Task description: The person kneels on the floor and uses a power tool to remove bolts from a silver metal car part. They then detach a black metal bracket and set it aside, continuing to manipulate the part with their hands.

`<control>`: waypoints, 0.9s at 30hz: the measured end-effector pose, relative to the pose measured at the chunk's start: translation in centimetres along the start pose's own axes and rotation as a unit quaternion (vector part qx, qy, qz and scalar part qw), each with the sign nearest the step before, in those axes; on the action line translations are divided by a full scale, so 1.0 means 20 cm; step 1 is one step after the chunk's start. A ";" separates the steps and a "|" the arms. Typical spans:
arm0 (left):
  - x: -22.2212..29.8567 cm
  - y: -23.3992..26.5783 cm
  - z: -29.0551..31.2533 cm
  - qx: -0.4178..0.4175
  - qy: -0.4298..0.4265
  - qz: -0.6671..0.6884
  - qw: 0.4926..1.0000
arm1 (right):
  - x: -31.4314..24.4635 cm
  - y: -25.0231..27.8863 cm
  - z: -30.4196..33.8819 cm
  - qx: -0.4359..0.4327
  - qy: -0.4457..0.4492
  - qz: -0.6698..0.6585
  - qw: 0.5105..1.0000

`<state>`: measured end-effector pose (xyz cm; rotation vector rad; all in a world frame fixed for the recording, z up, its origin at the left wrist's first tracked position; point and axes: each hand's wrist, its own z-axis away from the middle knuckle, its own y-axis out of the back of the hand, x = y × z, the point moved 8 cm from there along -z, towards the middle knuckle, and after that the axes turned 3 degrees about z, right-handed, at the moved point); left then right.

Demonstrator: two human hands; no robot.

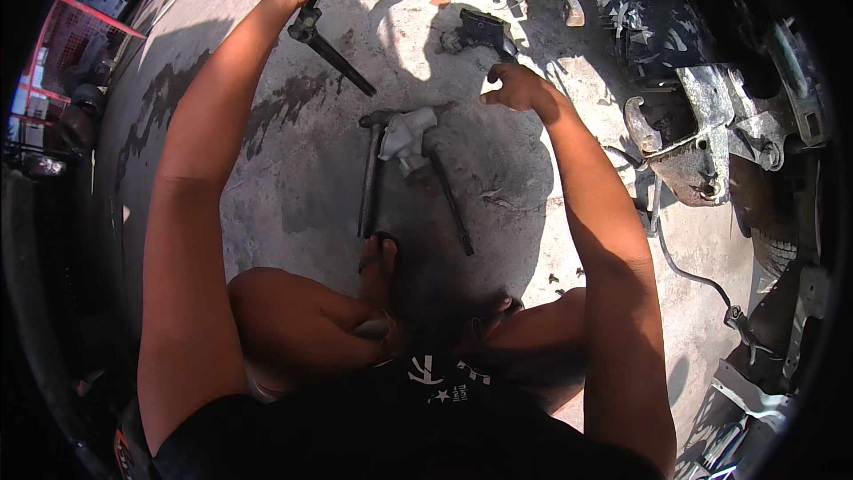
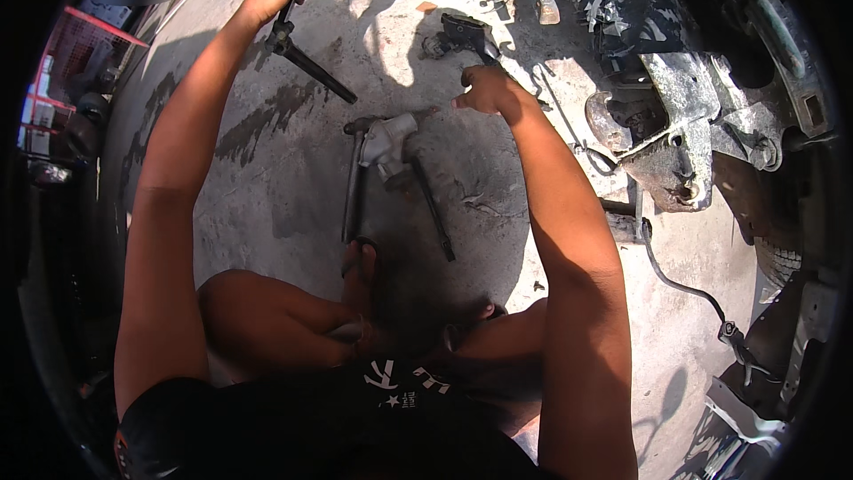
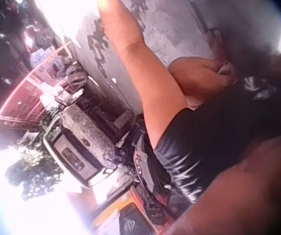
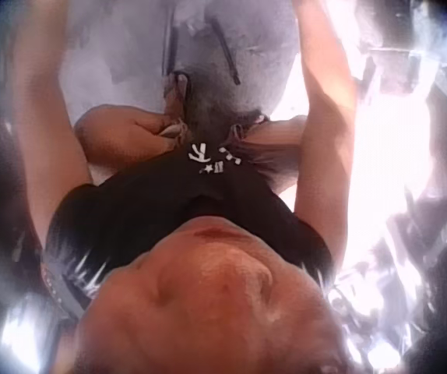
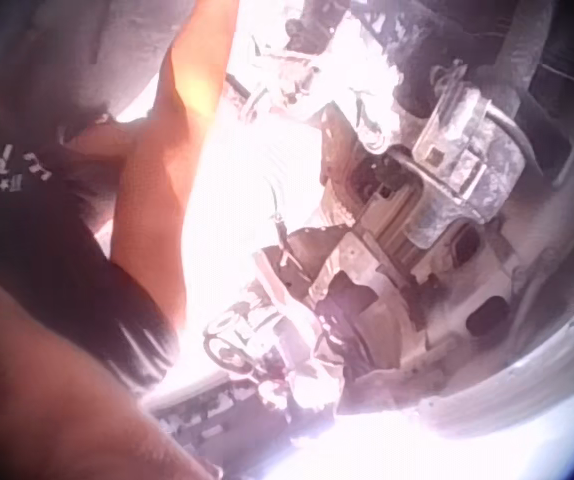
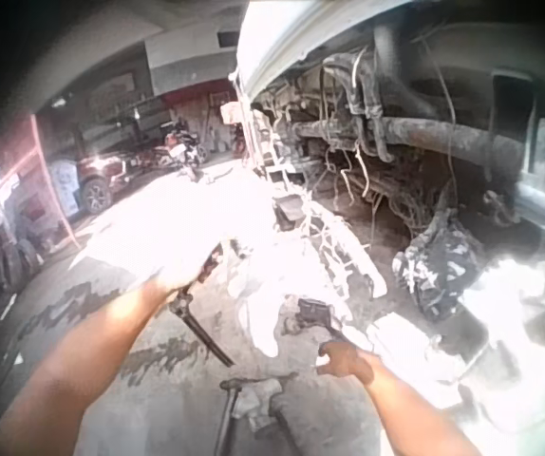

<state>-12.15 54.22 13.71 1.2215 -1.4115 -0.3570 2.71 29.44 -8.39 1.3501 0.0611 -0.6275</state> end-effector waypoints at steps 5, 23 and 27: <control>0.17 -0.69 0.12 -0.218 0.037 -0.164 0.961 | 0.02 -0.01 -0.24 0.010 -0.090 -0.176 0.980; -0.88 -1.06 -0.47 -0.415 0.097 -0.265 0.865 | -0.26 0.25 -0.11 0.197 0.091 -0.139 0.966; -1.49 -0.88 -0.71 -0.291 0.182 -0.215 0.914 | -0.42 -0.01 -0.13 0.068 0.109 -0.072 0.989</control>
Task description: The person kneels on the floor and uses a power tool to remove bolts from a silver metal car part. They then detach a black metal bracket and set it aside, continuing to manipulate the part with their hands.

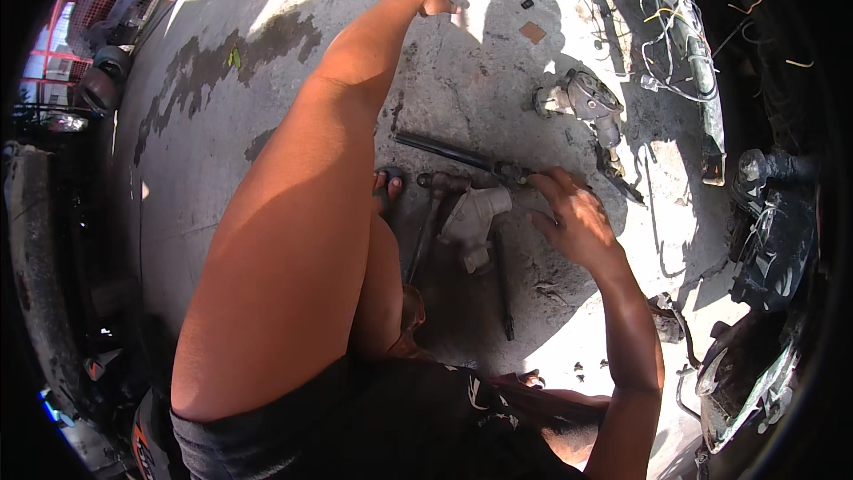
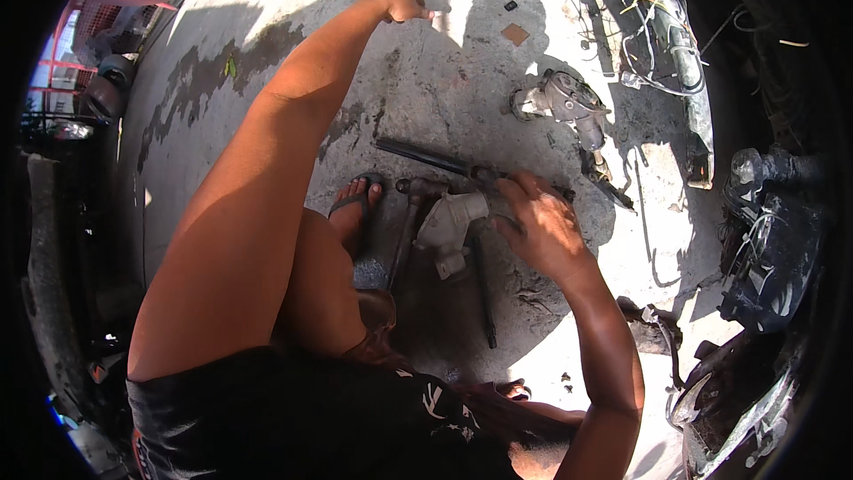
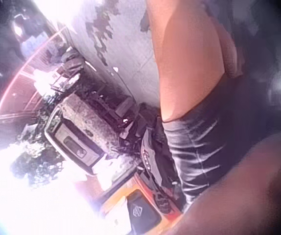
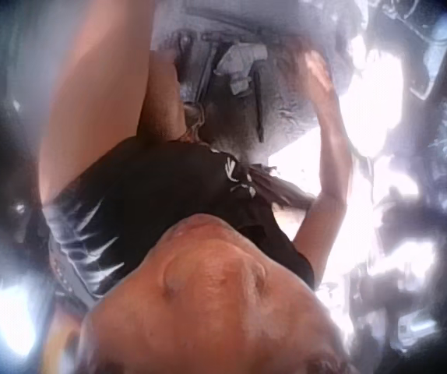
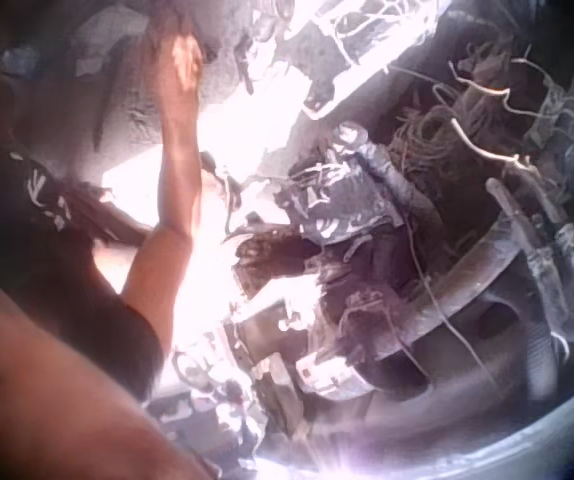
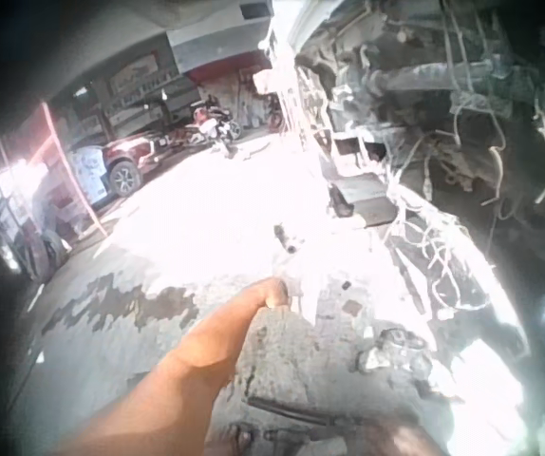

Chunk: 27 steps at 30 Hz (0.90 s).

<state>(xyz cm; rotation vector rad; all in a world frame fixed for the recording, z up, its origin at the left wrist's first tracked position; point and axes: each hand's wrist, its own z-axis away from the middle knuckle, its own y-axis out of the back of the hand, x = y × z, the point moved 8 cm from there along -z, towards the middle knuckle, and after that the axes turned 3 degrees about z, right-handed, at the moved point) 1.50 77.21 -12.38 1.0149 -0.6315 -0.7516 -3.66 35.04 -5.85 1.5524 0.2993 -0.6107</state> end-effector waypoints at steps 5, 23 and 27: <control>-0.78 -0.11 -0.59 0.177 0.068 0.191 0.963 | -0.06 -0.29 -0.37 -0.066 -0.045 -0.028 0.996; -0.96 -0.05 -1.53 0.165 0.242 0.477 0.829 | 0.22 -0.85 -1.00 -0.082 -0.222 0.153 0.959; -1.21 0.16 -1.53 0.239 0.141 0.645 0.712 | 0.25 -0.84 -1.04 -0.098 -0.216 0.171 0.956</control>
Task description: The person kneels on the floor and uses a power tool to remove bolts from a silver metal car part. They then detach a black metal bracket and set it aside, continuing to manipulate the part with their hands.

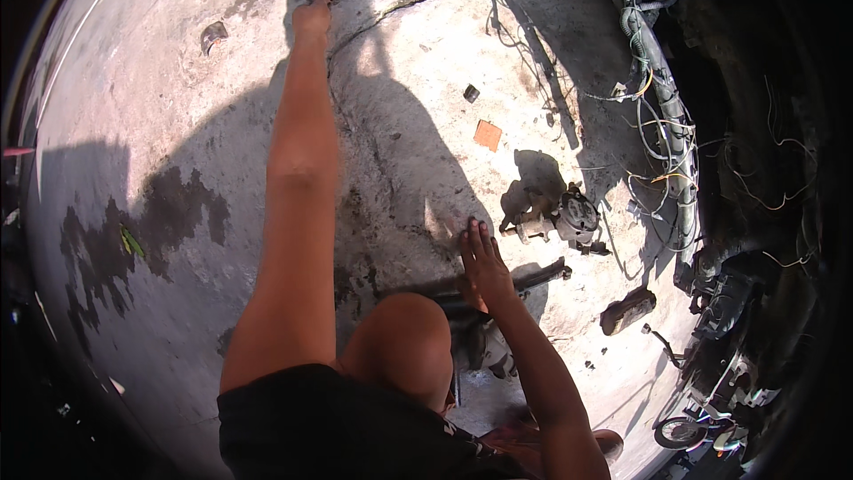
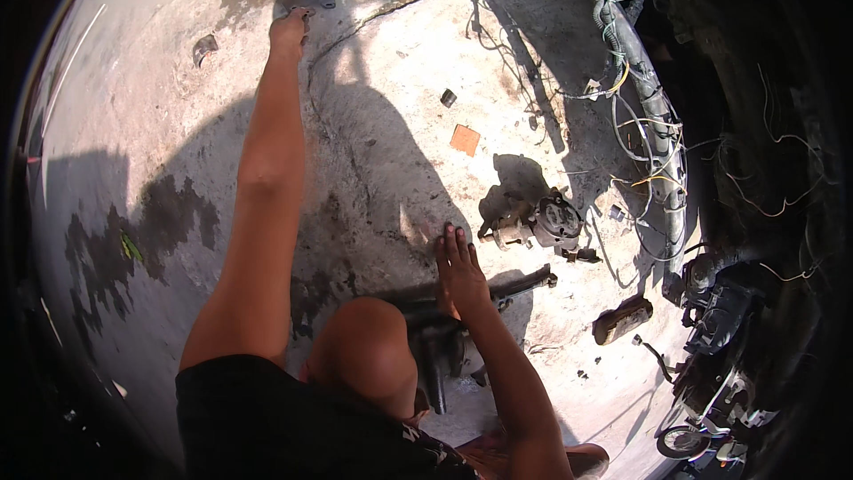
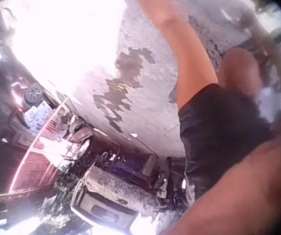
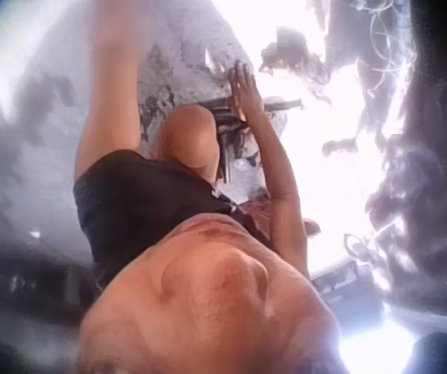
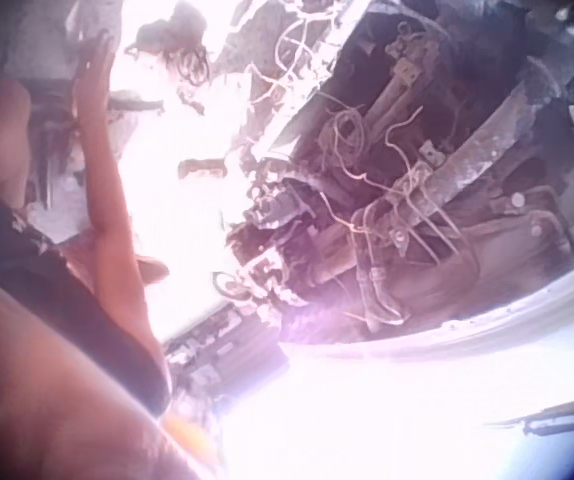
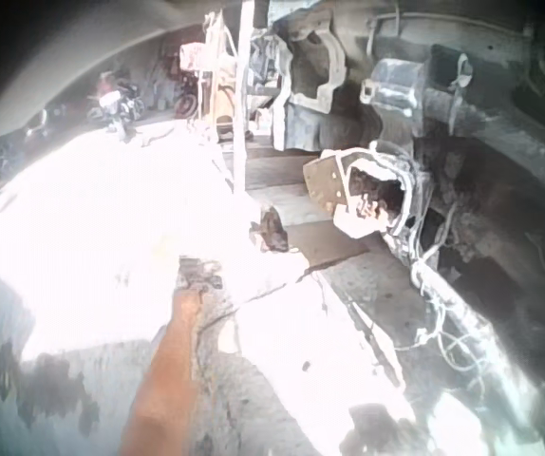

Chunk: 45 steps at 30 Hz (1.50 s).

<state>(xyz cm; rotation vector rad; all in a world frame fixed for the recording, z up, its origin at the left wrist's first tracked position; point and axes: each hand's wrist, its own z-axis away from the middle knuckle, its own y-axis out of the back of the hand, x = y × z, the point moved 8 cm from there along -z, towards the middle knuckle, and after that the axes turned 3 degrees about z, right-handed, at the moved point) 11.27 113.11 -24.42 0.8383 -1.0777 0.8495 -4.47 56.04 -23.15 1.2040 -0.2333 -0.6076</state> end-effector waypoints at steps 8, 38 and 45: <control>0.77 0.46 0.81 -0.307 -0.137 -0.092 0.937 | 0.04 0.14 0.03 -0.058 -0.018 -0.151 0.987; 0.23 -0.87 4.34 -0.638 -0.269 -0.650 0.313 | 1.03 -0.32 1.75 0.324 -0.147 -0.876 0.326; 0.12 -1.08 4.41 -0.543 -0.181 -0.733 0.369 | 1.34 -0.37 2.09 0.211 -0.239 -0.783 0.534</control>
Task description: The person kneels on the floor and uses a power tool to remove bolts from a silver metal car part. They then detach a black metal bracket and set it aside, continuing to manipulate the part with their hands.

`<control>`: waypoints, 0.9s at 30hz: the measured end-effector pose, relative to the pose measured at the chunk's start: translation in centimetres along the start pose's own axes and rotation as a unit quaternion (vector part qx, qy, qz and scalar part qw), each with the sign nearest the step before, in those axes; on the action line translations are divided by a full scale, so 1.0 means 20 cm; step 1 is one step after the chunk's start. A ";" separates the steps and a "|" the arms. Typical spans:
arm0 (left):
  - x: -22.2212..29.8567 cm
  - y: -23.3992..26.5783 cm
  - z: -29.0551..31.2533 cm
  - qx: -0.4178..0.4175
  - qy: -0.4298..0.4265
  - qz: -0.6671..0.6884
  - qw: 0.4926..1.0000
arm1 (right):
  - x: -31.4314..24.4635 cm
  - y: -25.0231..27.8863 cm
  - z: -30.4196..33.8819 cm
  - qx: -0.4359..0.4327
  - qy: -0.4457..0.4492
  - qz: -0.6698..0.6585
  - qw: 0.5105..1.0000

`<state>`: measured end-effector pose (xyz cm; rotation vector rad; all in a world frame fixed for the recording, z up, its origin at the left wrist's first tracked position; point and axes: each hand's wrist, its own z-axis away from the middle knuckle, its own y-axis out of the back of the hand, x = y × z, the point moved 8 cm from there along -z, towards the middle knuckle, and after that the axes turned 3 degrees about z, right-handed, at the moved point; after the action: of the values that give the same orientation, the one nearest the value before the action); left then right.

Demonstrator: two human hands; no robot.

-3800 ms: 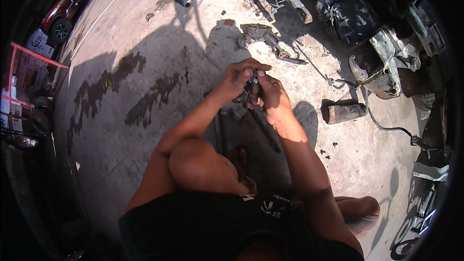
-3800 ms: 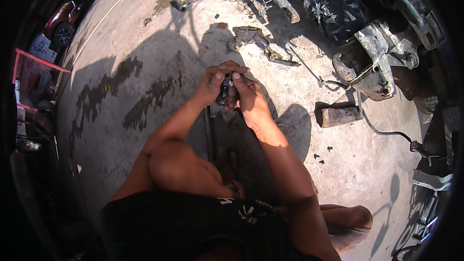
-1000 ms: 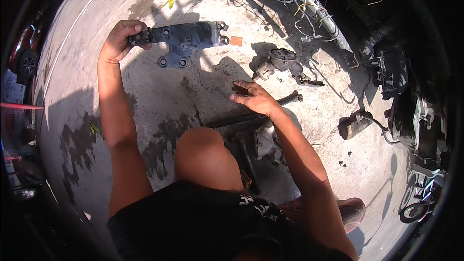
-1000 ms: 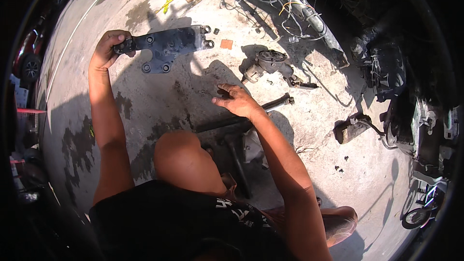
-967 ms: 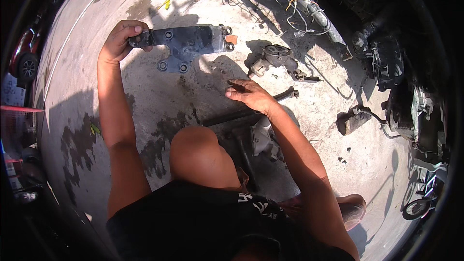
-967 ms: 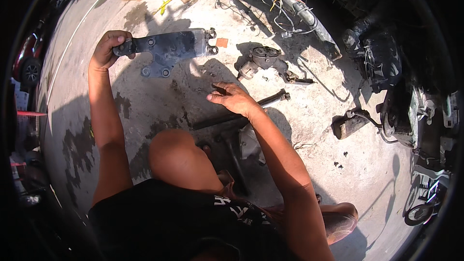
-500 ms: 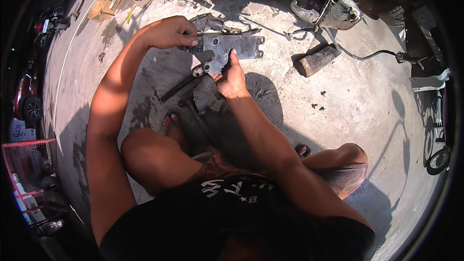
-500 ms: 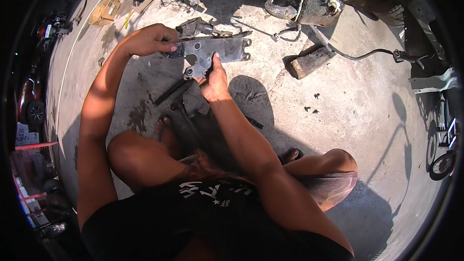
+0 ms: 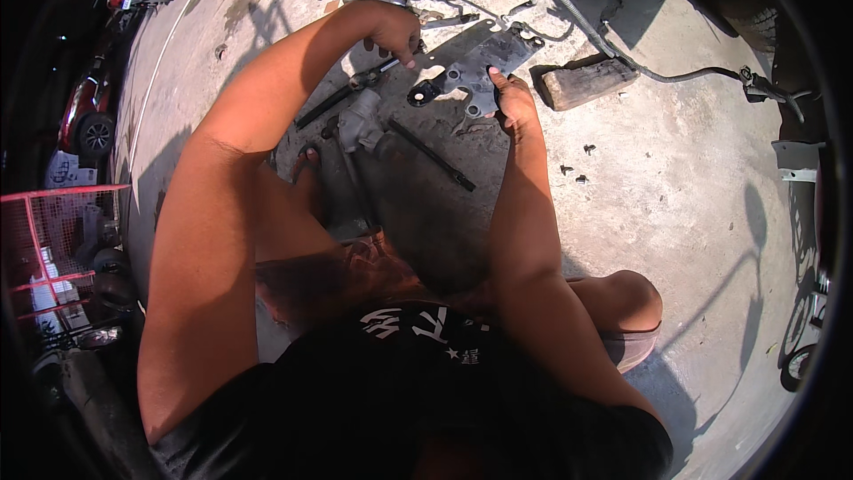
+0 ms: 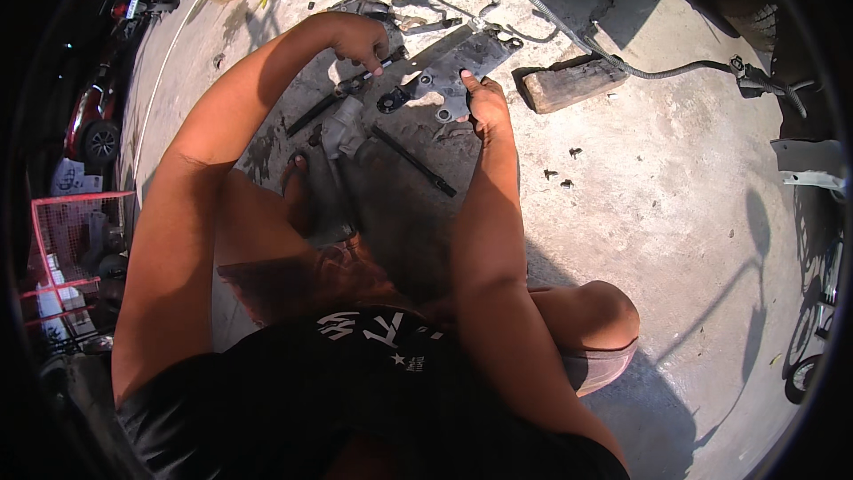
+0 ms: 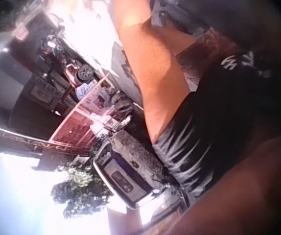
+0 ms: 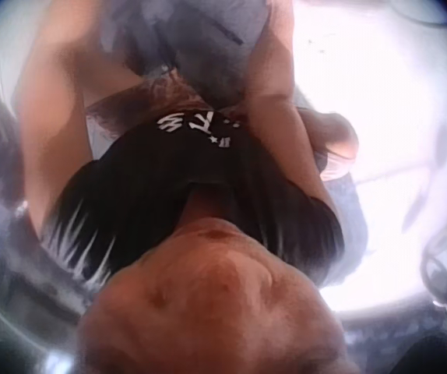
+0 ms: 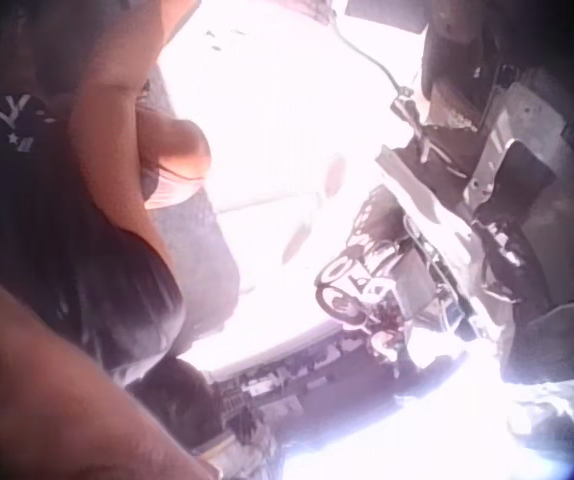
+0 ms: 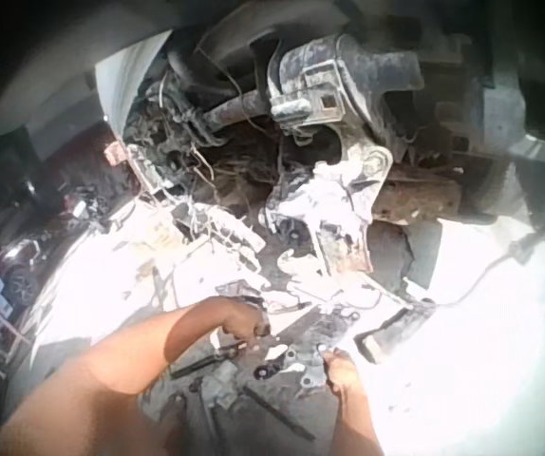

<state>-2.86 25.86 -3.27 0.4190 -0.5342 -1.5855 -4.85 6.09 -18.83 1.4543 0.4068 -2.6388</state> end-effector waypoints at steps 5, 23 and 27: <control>0.07 0.00 -0.11 0.049 -0.007 0.009 0.999 | 0.12 0.00 -0.02 -0.069 -0.020 -0.032 0.997; -0.55 -0.62 0.13 0.004 0.181 -0.029 0.983 | 0.21 -0.33 -0.16 -0.200 -0.018 -0.198 0.959; -0.82 -0.81 -0.14 0.128 0.211 0.088 0.965 | 0.18 -0.35 -0.07 -0.208 0.036 -0.182 0.960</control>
<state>-13.24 42.63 -15.66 0.8595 -0.4316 -1.2121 -7.19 13.38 -21.22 1.4444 1.2599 -2.5251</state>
